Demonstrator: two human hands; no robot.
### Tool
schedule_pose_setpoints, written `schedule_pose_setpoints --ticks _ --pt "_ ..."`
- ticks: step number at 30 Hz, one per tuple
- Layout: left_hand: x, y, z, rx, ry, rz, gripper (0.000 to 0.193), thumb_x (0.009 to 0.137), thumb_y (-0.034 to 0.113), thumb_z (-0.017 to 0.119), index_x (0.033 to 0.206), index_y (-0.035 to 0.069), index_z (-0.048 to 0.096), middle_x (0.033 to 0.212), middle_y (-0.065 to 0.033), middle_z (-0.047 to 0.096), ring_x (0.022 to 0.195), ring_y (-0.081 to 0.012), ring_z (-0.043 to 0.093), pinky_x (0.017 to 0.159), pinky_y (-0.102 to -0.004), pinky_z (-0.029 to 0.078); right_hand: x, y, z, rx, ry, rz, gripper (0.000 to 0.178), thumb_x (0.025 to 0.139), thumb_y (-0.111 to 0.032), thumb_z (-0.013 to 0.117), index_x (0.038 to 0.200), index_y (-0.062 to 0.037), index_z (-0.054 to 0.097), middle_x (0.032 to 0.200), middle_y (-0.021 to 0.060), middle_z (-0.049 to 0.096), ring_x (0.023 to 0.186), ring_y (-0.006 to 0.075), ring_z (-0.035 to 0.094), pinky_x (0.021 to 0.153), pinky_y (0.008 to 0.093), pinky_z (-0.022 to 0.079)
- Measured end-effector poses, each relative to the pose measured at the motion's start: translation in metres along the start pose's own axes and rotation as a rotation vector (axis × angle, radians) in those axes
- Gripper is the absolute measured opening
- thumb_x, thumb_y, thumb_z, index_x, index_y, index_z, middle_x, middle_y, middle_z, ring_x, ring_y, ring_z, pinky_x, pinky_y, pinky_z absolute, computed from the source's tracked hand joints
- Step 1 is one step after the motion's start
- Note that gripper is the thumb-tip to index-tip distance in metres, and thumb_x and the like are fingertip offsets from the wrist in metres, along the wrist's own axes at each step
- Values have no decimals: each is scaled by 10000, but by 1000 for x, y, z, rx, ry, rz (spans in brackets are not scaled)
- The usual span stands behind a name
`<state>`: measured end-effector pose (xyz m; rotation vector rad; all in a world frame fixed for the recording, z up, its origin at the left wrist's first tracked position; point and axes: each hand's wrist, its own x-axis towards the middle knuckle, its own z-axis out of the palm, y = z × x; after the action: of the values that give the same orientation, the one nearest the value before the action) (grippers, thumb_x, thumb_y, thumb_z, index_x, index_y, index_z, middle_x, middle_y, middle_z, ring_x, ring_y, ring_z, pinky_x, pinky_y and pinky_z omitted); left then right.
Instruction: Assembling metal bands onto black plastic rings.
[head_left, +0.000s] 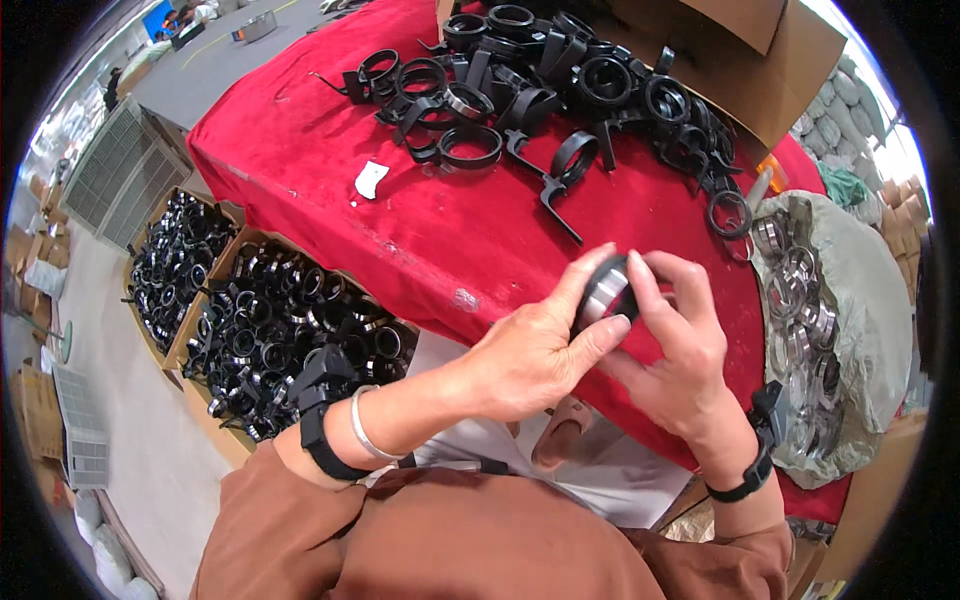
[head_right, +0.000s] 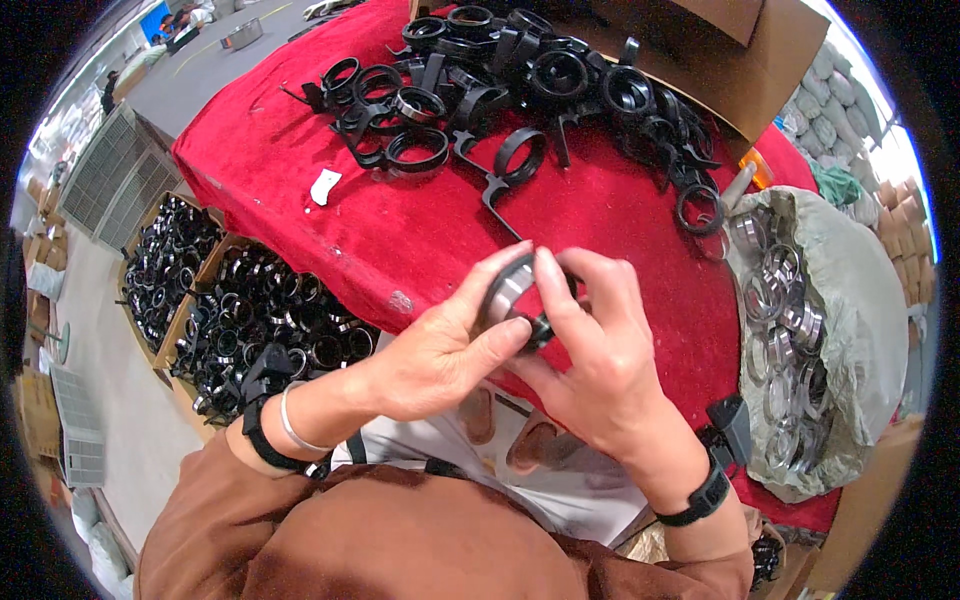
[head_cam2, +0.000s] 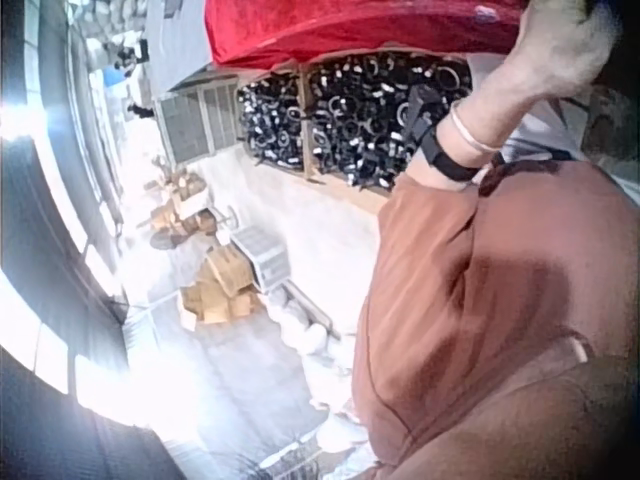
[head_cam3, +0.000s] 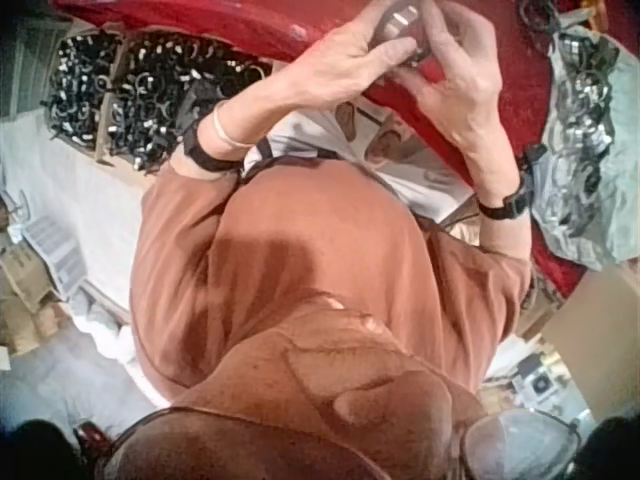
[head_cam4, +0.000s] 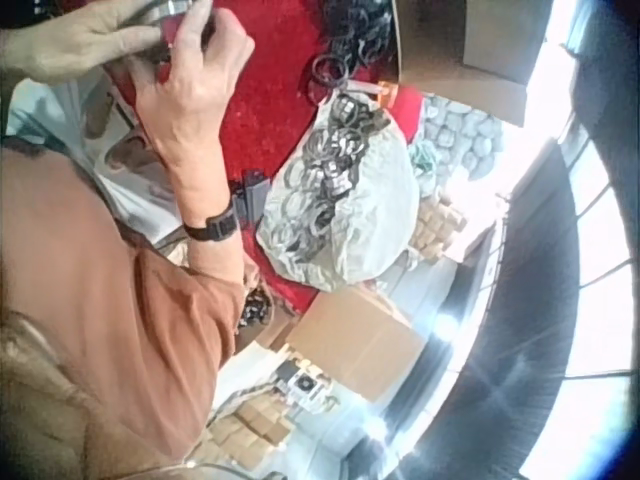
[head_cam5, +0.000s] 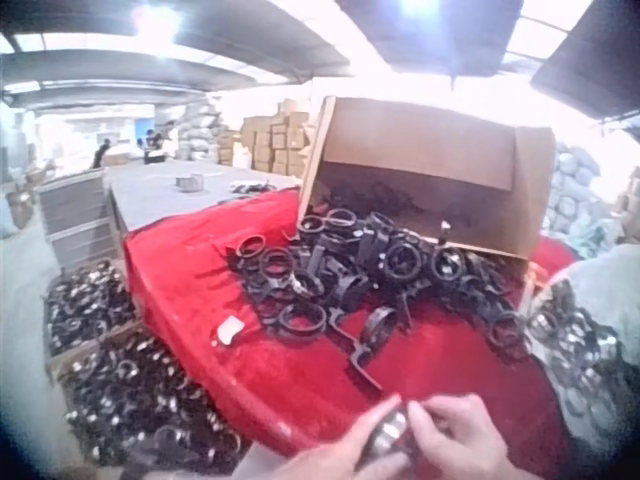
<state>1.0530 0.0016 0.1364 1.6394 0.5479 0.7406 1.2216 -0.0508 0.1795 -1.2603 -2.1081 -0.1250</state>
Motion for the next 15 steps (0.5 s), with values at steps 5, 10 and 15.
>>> schedule_pose_setpoints --ticks 5,10,15 --pt "21 -9 -67 959 316 38 633 873 373 575 1417 186 309 968 -196 603 896 -363 607 769 -455 473 37 38 27 331 -21 311 573 728 -227 755 1205 17 552 1057 218 584 944 342 600 820 378 495" --pt "48 -47 -121 1473 285 204 605 818 304 642 1374 249 409 1045 -139 566 915 -311 544 764 -408 459 50 72 72 -205 -250 347 394 792 -299 682 1043 1 635 949 237 617 905 370 605 818 438 482" --pt "86 -62 -138 1514 239 301 573 815 344 639 1341 231 442 1136 -199 490 996 -354 483 842 -443 408 48 93 75 -301 -248 332 251 786 -233 677 927 -26 682 908 198 637 852 367 615 767 438 492"
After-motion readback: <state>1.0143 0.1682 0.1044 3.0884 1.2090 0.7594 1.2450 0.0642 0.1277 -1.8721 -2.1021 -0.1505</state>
